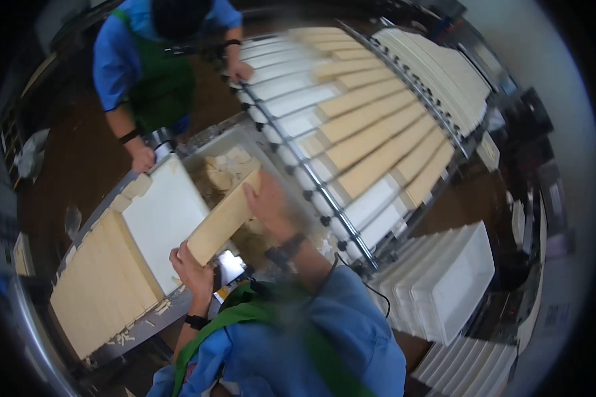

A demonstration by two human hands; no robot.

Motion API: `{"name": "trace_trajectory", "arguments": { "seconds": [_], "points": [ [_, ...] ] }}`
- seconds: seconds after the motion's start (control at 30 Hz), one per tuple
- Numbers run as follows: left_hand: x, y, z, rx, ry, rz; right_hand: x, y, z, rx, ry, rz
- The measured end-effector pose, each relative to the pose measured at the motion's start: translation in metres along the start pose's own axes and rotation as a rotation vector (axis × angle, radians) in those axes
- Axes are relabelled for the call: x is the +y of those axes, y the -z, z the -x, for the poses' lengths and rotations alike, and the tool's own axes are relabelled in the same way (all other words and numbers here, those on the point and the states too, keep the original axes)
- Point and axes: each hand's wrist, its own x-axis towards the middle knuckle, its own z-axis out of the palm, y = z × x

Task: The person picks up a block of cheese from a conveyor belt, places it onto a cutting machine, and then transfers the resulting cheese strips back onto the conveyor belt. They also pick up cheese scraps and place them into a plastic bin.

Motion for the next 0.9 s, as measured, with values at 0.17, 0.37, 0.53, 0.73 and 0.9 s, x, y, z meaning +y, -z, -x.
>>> {"name": "trace_trajectory", "arguments": {
  "seconds": [0.17, 0.37, 0.53, 0.73, 0.9],
  "points": [
    [0.126, -0.036, 0.017, -0.17, -0.356, 0.129, 0.111, 0.138, -0.001, 0.395, -0.18, 0.127],
    [0.247, -0.061, 0.071, -0.591, -0.491, 0.172, 0.248, 0.234, 0.002, 0.422, -0.377, 0.153],
    [0.283, -0.09, 0.09, -0.785, -0.572, 0.201, 0.325, 0.245, -0.005, -0.207, -0.459, 0.502],
    [0.309, -0.141, 0.086, -0.827, -0.55, 0.311, 0.326, 0.26, -0.023, -0.071, -0.41, 0.938],
    [0.316, -0.169, 0.096, -0.755, -0.532, 0.368, 0.303, 0.253, 0.019, 0.083, -0.262, 0.683]
  ]
}}
